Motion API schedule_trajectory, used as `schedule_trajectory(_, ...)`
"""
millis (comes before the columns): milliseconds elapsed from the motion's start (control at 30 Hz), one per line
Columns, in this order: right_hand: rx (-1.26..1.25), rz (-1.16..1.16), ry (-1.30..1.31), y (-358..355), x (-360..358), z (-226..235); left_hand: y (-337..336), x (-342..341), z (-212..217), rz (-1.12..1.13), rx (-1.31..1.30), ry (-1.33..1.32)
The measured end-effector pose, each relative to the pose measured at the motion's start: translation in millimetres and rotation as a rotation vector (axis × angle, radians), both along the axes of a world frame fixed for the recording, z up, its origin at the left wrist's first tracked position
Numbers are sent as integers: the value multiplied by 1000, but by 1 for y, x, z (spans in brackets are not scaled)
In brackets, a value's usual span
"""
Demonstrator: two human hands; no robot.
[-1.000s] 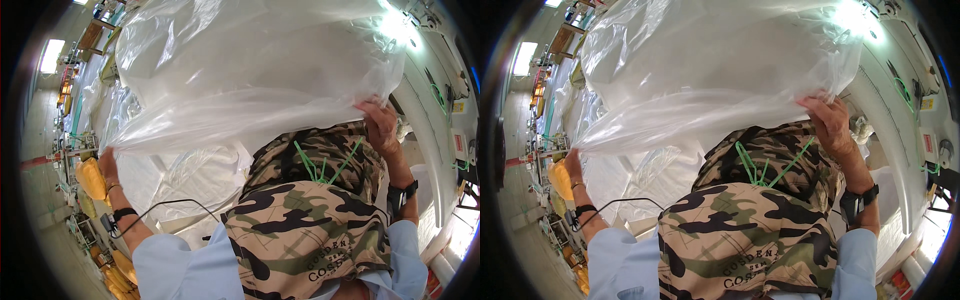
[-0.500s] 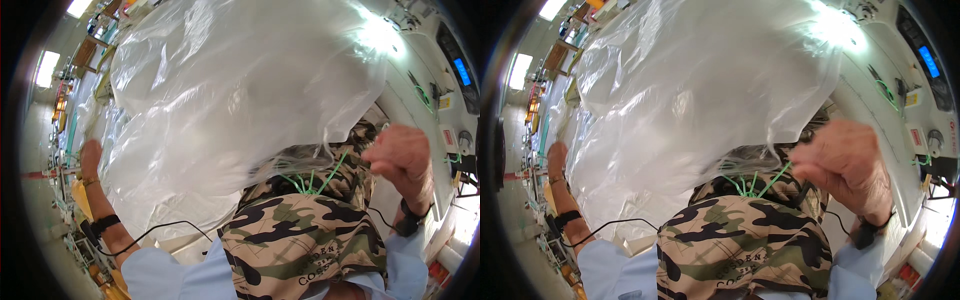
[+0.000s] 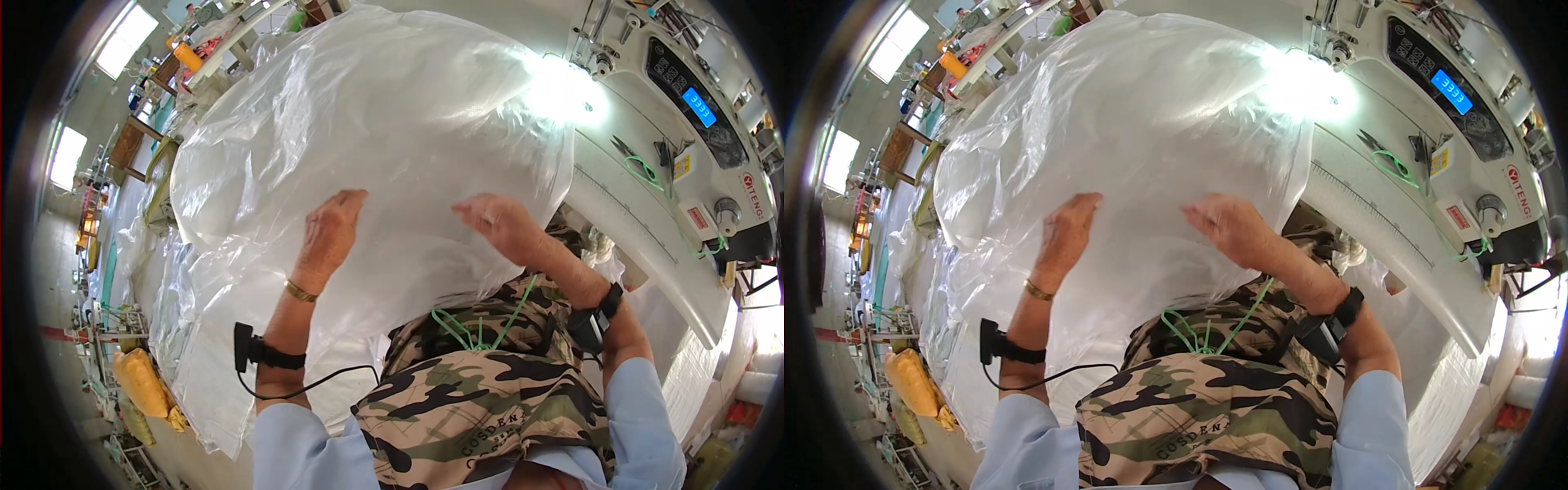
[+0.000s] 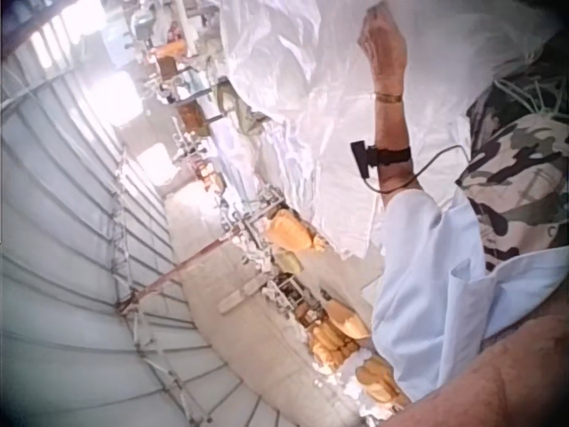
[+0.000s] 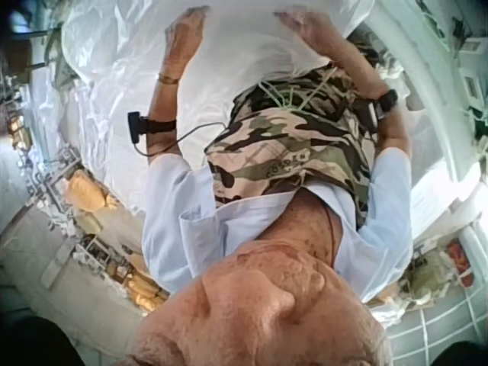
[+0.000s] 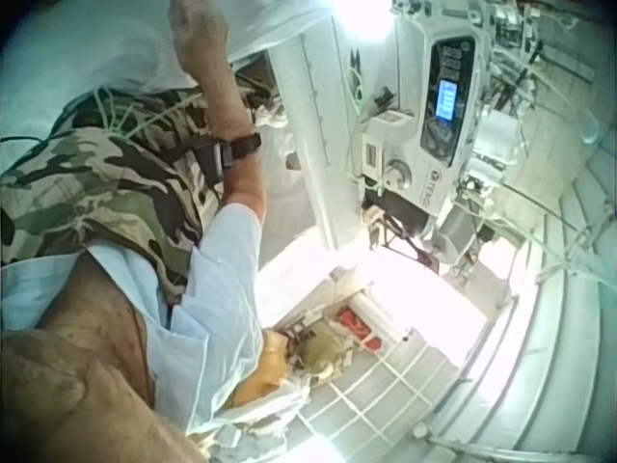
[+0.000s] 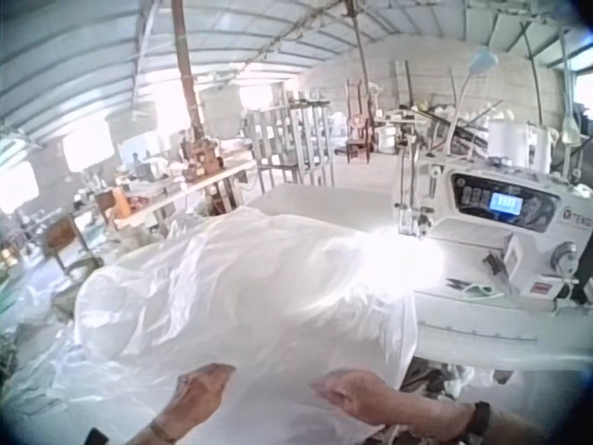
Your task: Sewing large white plastic or fabric sheets using an industrial sewing machine.
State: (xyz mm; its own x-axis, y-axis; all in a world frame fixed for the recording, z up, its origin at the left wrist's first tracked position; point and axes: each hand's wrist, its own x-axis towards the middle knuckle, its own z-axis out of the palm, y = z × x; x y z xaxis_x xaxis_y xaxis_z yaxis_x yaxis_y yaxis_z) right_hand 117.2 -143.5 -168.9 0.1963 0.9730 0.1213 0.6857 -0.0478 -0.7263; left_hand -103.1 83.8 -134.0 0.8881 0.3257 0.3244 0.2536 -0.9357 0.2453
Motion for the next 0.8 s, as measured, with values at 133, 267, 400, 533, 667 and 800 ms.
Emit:
schedule_trajectory(133,155,-196,756,49,3,22,20,-35,-114,104,-27,333)
schedule_trajectory(267,225,-267,1098,75,0,25,25,-102,-190,187,-301,552)
schedule_trajectory(400,107,-316,1255,84,-3,20,9,-100,-160,43,-263,333)
schedule_trajectory(533,124,-527,1326,102,-9,20,-12,-51,-51,43,-215,218)
schedule_trajectory(667,333,-649,1357,125,-13,21,-7,-10,6,98,-81,-213)
schedule_trajectory(800,412,-557,1466,140,-11,20,33,6,-5,343,71,-122)
